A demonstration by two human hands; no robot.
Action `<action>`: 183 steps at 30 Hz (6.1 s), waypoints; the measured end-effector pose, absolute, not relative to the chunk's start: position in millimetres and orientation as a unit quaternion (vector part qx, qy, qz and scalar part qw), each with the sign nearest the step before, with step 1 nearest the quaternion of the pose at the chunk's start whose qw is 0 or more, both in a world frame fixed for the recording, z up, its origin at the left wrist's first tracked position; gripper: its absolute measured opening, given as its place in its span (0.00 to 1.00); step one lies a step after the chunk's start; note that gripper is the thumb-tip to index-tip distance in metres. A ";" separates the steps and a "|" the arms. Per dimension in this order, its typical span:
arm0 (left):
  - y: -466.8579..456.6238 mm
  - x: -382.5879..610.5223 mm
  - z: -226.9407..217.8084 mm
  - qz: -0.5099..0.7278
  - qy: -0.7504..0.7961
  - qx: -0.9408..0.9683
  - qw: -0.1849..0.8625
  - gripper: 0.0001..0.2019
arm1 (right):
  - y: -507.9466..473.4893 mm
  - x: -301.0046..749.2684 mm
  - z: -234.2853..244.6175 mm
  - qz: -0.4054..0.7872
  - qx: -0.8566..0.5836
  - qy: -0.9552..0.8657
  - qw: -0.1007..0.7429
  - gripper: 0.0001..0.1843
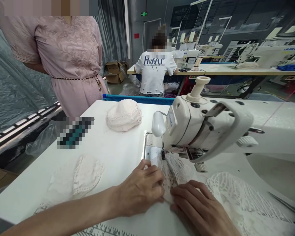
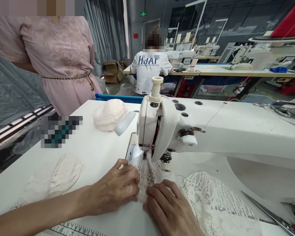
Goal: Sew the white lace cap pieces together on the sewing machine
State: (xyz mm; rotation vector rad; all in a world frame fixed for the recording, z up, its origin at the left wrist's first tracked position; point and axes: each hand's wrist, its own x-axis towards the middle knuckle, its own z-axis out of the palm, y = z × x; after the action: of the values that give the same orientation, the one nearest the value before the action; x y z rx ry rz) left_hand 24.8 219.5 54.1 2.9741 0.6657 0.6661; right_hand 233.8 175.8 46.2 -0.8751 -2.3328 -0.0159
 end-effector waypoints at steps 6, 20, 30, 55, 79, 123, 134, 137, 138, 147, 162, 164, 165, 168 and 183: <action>216.7 28.1 48.4 0.234 0.202 0.951 -0.014 0.08 | 175.2 237.8 49.1 0.012 -0.317 -0.896 0.310 0.11; 207.8 24.5 55.4 0.233 0.180 0.953 -0.078 0.08 | 168.7 247.5 37.4 -0.016 -0.289 -0.914 0.283 0.19; 204.1 26.3 59.2 0.225 0.184 0.952 -0.099 0.08 | 168.4 245.0 45.6 0.024 -0.260 -0.931 0.254 0.19; 221.3 31.4 59.9 0.201 0.226 0.947 -0.107 0.04 | 206.9 243.1 56.5 -0.143 -0.319 -0.911 0.220 0.33; 236.7 38.4 57.3 0.189 0.269 0.936 -0.129 0.04 | 217.8 254.3 43.2 -0.208 -0.284 -0.920 0.172 0.28; 187.5 4.1 109.7 0.092 0.305 0.945 0.074 0.18 | 172.0 223.3 59.7 -0.129 -0.197 -0.928 0.288 0.29; 239.1 14.2 92.1 0.075 0.339 0.895 0.280 0.18 | 179.8 227.4 65.4 -0.107 -0.188 -0.936 0.279 0.24; 237.8 14.0 92.0 0.071 0.362 0.887 0.278 0.16 | 181.9 227.5 64.8 -0.080 -0.194 -0.938 0.277 0.22; 237.6 15.4 91.4 0.071 0.366 0.887 0.272 0.16 | 181.9 228.0 63.0 -0.072 -0.199 -0.937 0.279 0.21; 238.4 19.1 84.9 0.069 0.381 0.895 0.222 0.16 | 180.4 238.8 45.6 -0.070 -0.218 -0.943 0.242 0.17; 230.5 21.9 79.2 0.090 0.395 0.908 0.106 0.19 | 186.2 237.0 42.0 -0.082 -0.218 -0.948 0.216 0.21; 219.0 23.9 80.2 0.133 0.400 0.907 -0.013 0.22 | 186.5 237.4 40.9 -0.089 -0.218 -0.947 0.217 0.20; 212.5 24.9 80.6 0.149 0.393 0.906 -0.060 0.22 | 186.3 237.8 40.5 -0.091 -0.217 -0.948 0.215 0.20; 198.0 27.1 77.0 0.132 0.349 0.924 -0.087 0.11 | 184.7 239.4 40.8 -0.097 -0.218 -0.950 0.202 0.20; 278.0 38.8 60.4 0.134 0.267 0.954 -0.039 0.09 | 204.1 231.6 39.8 -0.205 -0.355 -0.885 0.222 0.28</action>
State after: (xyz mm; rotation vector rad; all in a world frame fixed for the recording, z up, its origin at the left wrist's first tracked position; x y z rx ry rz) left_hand 38.8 278.0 60.4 3.0732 0.8601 0.4329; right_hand 231.6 204.1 39.8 -0.9798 -2.4454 -0.5654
